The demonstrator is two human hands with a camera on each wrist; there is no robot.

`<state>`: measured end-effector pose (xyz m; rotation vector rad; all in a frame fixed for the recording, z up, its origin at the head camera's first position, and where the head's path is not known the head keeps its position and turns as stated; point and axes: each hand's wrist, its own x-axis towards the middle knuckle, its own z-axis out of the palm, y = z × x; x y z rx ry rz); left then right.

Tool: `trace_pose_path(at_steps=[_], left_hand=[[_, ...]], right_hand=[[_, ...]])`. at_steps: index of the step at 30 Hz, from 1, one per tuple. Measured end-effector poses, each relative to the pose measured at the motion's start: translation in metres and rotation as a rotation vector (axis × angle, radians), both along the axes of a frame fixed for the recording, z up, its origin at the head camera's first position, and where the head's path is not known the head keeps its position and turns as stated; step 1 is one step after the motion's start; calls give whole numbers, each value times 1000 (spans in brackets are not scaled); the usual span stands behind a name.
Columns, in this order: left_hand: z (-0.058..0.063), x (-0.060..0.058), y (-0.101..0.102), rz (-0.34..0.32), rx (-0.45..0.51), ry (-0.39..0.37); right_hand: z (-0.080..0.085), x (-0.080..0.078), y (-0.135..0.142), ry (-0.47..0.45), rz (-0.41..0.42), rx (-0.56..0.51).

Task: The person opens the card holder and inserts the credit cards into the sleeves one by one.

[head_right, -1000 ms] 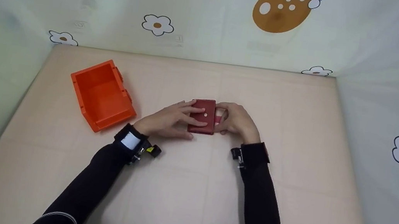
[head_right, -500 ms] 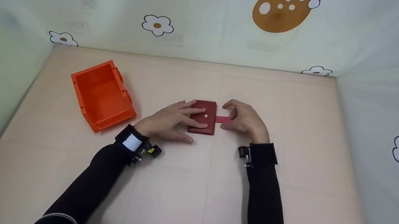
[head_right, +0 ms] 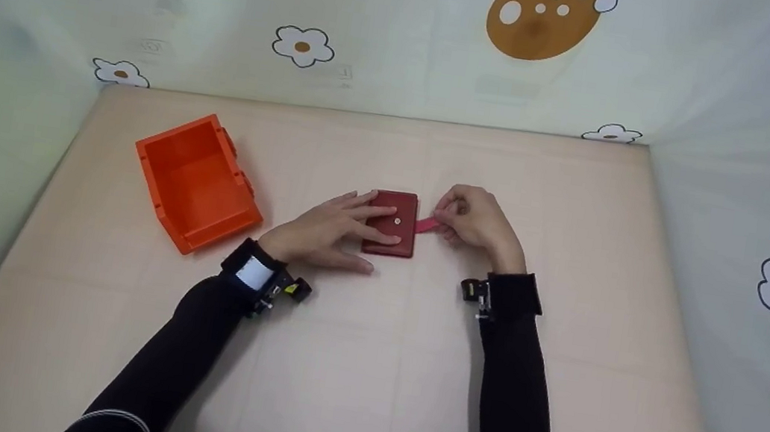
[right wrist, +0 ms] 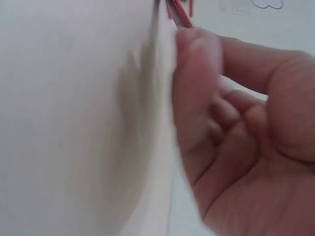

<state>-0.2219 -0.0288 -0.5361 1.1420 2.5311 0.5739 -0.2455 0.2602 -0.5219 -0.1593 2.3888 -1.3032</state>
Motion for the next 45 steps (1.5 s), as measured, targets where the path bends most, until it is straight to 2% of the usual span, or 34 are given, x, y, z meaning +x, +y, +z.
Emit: trace_pose_path(at_steps=[4, 8, 11, 24, 32, 37, 45], left_hand=[[0, -1, -1, 4, 2, 0], [1, -2, -1, -3, 7, -12], [1, -2, -1, -18, 14, -16], [2, -3, -2, -20, 8, -24], [1, -3, -3, -26, 32, -24], [1, -3, -3, -29, 39, -28], [0, -1, -4, -19, 40, -48]], right_hand=[[0, -1, -14, 89, 32, -78], [-4, 1, -33, 156, 99, -83], [-8, 2, -43, 171, 116, -77], [-7, 4, -49, 119, 103, -46], [-9, 4, -56, 203, 36, 41], [-10, 3, -57, 172, 5, 53], [-14, -1, -52, 49, -54, 8]])
